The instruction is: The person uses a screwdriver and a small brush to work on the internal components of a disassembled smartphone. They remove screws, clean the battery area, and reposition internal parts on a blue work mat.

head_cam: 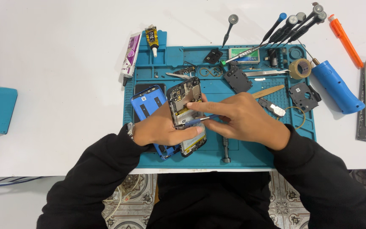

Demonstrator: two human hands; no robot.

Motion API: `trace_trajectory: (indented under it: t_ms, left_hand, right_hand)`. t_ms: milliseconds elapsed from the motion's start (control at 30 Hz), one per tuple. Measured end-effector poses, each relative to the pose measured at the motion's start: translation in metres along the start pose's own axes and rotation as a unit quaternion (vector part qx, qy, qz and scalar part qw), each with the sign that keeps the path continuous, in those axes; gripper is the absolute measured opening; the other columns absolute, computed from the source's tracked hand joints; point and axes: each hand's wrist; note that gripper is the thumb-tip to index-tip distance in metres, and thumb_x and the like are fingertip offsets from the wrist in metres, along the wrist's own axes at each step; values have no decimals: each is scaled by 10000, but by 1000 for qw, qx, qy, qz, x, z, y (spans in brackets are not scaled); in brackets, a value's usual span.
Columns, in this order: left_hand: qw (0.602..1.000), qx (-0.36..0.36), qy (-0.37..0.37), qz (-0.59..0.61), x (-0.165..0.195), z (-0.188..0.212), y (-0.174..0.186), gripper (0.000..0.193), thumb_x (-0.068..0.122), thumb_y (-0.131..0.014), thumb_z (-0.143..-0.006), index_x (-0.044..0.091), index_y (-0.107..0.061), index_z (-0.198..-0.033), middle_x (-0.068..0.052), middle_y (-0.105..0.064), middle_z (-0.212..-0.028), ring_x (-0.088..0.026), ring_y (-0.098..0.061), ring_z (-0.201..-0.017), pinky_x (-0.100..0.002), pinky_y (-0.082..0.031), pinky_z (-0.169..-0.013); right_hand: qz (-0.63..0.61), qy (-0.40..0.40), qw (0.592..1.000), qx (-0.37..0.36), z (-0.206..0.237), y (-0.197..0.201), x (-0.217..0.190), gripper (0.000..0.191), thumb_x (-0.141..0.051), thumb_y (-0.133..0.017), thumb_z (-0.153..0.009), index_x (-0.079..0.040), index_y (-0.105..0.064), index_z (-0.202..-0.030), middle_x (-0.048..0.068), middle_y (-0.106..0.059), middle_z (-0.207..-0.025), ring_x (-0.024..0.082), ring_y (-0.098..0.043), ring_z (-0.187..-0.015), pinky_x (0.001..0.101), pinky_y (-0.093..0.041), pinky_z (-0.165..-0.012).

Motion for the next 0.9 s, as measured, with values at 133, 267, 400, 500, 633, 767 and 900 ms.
trace_trajectory:
  t_ms: [133, 267, 400, 500, 633, 767, 900]
  left_hand:
    - [998, 3, -59, 5, 3, -2, 0, 464, 81, -706, -895, 34, -515, -1316, -81, -624, -1101, -178, -647, -988, -328, -557, -842]
    - [998, 20, -49, -23, 1, -3, -3, 463, 58, -707, -839, 27, -534, -1267, -68, -612, -1066, -164, -638, -941, -315, -541, -781]
    - [998, 29, -57, -2, -5, -4, -5, 501, 27, -694, -823, 14, -527, -1295, -80, -606, -1107, -173, -630, -984, -312, -550, -823]
    - [997, 35, -60, 36, -8, -3, -5, 521, 23, -699, -851, 12, -509, -1335, -95, -598, -1162, -181, -623, -1049, -316, -551, -875]
    - [997, 5, -75, 9, -11, -3, -1, 561, 62, -738, -881, 22, -486, -1381, -95, -619, -1180, -184, -652, -1075, -327, -553, -927]
    - [994, 15, -106, -31, -12, -4, -1, 581, 72, -751, -884, 24, -472, -1390, -108, -604, -1208, -209, -648, -1107, -342, -547, -956]
    - [996, 13, -86, -32, -11, -3, -1, 570, 82, -750, -902, 25, -477, -1399, -95, -622, -1172, -196, -661, -1063, -327, -553, -926]
  right_hand:
    - [21, 3, 1000, -1, -1, -2, -10, 574, -164, -818, -811, -178, -645, -1359, 51, -691, -638, 171, -570, -433, 318, -385, -411]
    - [51, -7, 999, -1, 1, -1, -21, 544, -164, -795, -853, -146, -635, -1373, 53, -701, -644, 196, -579, -438, 342, -390, -414]
    - [62, 20, 998, 19, 0, -4, -22, 550, -173, -766, -894, -102, -594, -1411, 65, -733, -745, 192, -614, -493, 320, -424, -440]
    - [69, 12, 997, 14, -1, -5, -17, 564, -164, -793, -868, -102, -609, -1398, 60, -729, -707, 197, -609, -471, 333, -412, -422]
    - [65, 31, 997, 33, 4, -4, -7, 541, -133, -810, -805, -132, -668, -1327, 50, -692, -669, 186, -591, -474, 326, -421, -444]
    - [63, 27, 997, 44, 6, -5, -4, 520, -88, -799, -779, -135, -702, -1287, 40, -666, -629, 170, -570, -453, 315, -420, -438]
    - [58, 21, 997, 42, 5, -5, -5, 541, -98, -815, -767, -125, -696, -1294, 48, -690, -660, 176, -576, -458, 314, -414, -428]
Point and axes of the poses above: each hand's wrist, its own z-axis away from the middle knuckle, its own y-axis out of the back of the hand, x = y × z
